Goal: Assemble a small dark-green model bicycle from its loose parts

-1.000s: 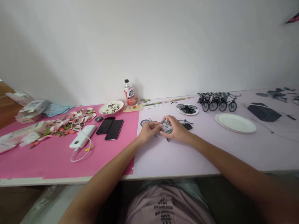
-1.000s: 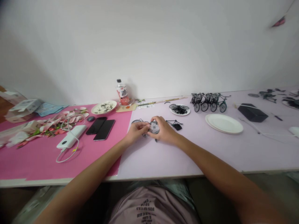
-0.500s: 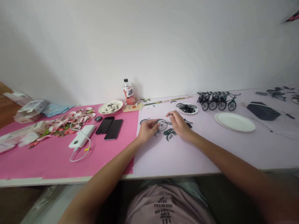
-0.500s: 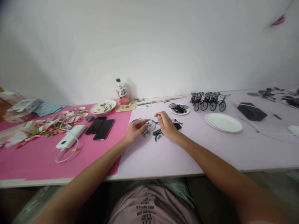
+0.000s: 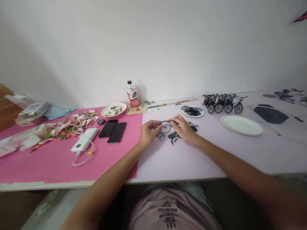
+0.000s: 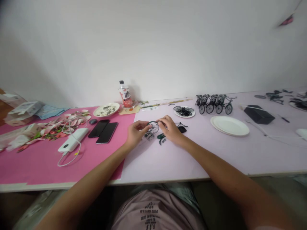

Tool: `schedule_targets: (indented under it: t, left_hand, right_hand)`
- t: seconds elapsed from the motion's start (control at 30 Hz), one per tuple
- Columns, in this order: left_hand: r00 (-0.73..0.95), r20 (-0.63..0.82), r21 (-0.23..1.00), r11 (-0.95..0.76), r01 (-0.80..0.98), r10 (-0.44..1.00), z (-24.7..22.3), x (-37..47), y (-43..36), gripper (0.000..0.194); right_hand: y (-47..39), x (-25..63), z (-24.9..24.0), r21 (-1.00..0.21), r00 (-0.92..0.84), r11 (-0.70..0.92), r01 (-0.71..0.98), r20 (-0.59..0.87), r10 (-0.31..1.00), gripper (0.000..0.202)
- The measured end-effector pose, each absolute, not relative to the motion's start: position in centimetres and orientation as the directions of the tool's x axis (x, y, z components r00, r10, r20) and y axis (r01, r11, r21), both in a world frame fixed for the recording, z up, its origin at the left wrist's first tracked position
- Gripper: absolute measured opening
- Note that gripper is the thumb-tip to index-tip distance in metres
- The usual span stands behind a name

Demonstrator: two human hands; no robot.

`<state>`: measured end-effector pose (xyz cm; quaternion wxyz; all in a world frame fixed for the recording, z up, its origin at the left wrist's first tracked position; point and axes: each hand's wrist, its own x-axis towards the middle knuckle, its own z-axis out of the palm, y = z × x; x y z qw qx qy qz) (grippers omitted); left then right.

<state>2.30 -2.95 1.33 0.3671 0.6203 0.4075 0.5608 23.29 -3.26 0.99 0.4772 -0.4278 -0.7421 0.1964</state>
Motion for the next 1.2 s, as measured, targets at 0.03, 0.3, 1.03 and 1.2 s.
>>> schedule_targets:
  t: [0.03, 0.3, 1.03, 1.2]
  left_hand:
    - [0.035, 0.388, 0.918, -0.389, 0.076, 0.921, 1.3, 2.3, -2.9, 0.042]
    - [0.01, 0.386, 0.922, -0.387, 0.03, 0.922, 1.2, 2.1, -2.6, 0.045]
    - [-0.032, 0.44, 0.892, -0.433, 0.133, 0.897, 1.9, 1.8, -2.6, 0.033]
    - [-0.045, 0.454, 0.887, -0.447, 0.114, 0.89, 2.2, 1.9, -2.7, 0.034]
  right_hand:
    - [-3.3, 23.3, 0.9, -0.717, -0.177, 0.546, 0.432, 0.527, 0.831, 0.033]
    - [-3.5, 22.9, 0.7, -0.873, -0.192, 0.414, 0.257, 0.373, 0.908, 0.036]
    - [-3.9, 22.7, 1.1, -0.982, -0.214, 0.187, 0.04, 0.174, 0.961, 0.049]
    - [-4.2, 22.4, 1.6, -0.991, -0.167, 0.126, 0.051, 0.116, 0.979, 0.051]
